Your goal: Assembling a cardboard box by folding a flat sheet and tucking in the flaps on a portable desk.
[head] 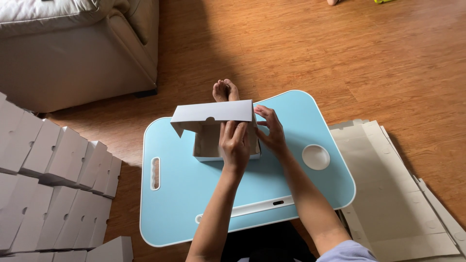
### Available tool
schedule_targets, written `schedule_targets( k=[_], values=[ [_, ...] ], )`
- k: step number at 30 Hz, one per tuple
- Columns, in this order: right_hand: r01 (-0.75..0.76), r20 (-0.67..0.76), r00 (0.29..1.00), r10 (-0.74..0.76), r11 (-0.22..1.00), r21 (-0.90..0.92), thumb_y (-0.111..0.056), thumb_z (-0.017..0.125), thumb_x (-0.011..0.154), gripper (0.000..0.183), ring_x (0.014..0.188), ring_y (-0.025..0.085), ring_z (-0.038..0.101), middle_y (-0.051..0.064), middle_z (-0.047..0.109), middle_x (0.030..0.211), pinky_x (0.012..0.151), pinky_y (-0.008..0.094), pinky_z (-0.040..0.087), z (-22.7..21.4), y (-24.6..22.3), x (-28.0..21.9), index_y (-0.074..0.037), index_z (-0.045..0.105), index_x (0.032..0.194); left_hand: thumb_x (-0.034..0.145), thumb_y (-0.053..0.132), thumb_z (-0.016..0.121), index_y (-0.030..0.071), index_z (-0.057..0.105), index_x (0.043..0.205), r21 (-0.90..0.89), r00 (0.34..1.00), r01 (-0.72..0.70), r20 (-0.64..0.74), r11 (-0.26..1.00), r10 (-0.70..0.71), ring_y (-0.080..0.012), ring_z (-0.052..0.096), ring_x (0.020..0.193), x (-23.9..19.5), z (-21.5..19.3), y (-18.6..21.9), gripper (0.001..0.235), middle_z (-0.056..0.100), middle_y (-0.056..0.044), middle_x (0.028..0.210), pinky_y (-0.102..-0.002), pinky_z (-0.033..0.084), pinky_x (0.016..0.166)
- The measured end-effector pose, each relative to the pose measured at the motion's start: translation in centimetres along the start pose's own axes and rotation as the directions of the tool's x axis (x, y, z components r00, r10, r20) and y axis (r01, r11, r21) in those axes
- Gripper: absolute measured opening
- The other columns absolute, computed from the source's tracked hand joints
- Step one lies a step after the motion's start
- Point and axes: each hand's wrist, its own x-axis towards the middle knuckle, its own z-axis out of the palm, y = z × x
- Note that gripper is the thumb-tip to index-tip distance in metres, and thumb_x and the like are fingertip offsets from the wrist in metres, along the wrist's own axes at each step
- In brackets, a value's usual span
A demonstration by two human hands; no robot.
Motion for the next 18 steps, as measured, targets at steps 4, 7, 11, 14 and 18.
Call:
schedule_targets(
  k=[4,7,11,14,18],
  values=[
    [0.073,-0.097,0.992,-0.081,0.993,-0.088,-0.009,0.066,0.097,0.041,0.116,0.038,0.066,0.016,0.06,0.124,0.08,0.045,0.063,0.4,-1.6,0.4,0.0,0.056,0.135,0.093,-0.004,0.062,0.009,0.066,0.09,0.024,0.999,0.032,-0.027,0.999,-0.032,-0.0239,0.054,0.064,-1.2,0.7,-0.2,0.014,0.054,-0.004,0.079,-0.03,0.051,0.063],
    [0.138,-0.168,0.97,-0.175,0.967,-0.213,-0.006,0.067,0.097,0.03,0.101,0.029,0.07,0.009,0.065,0.109,0.069,0.037,0.063,0.8,-2.2,0.5,-0.004,0.065,0.127,0.091,-0.001,0.066,0.01,0.066,0.089,0.041,0.999,0.046,-0.019,0.998,-0.045,-0.0276,0.056,0.061,-2.4,1.2,-0.4,0.012,0.051,-0.004,0.074,-0.035,0.051,0.06],
    [0.147,-0.24,0.951,-0.196,0.967,-0.209,-0.004,0.068,0.096,0.025,0.091,0.02,0.068,0.004,0.068,0.101,0.063,0.029,0.06,1.3,-3.3,0.4,-0.006,0.072,0.12,0.092,0.002,0.068,0.011,0.066,0.091,0.043,0.993,0.115,-0.033,0.992,-0.114,-0.0269,0.057,0.059,-3.6,1.7,-0.3,0.009,0.049,-0.005,0.071,-0.034,0.051,0.056],
    [0.155,-0.25,0.95,-0.188,0.977,-0.148,-0.001,0.068,0.095,0.026,0.088,0.019,0.065,0.006,0.068,0.099,0.062,0.029,0.057,1.3,-4.0,0.4,-0.006,0.074,0.119,0.091,0.004,0.07,0.012,0.068,0.092,0.035,0.989,0.134,-0.063,0.99,-0.132,-0.0255,0.059,0.06,-3.8,1.9,-0.1,0.009,0.051,-0.004,0.071,-0.033,0.052,0.057],
    [0.178,-0.226,0.956,-0.187,0.982,-0.063,0.002,0.068,0.091,0.028,0.082,0.02,0.062,0.011,0.066,0.098,0.063,0.031,0.055,1.5,-5.2,0.5,-0.004,0.076,0.118,0.089,0.004,0.071,0.012,0.071,0.093,0.023,0.982,0.155,-0.113,0.988,-0.151,-0.0231,0.063,0.065,-3.9,2.4,-0.2,0.009,0.058,-0.003,0.076,-0.03,0.055,0.063]
  ],
)
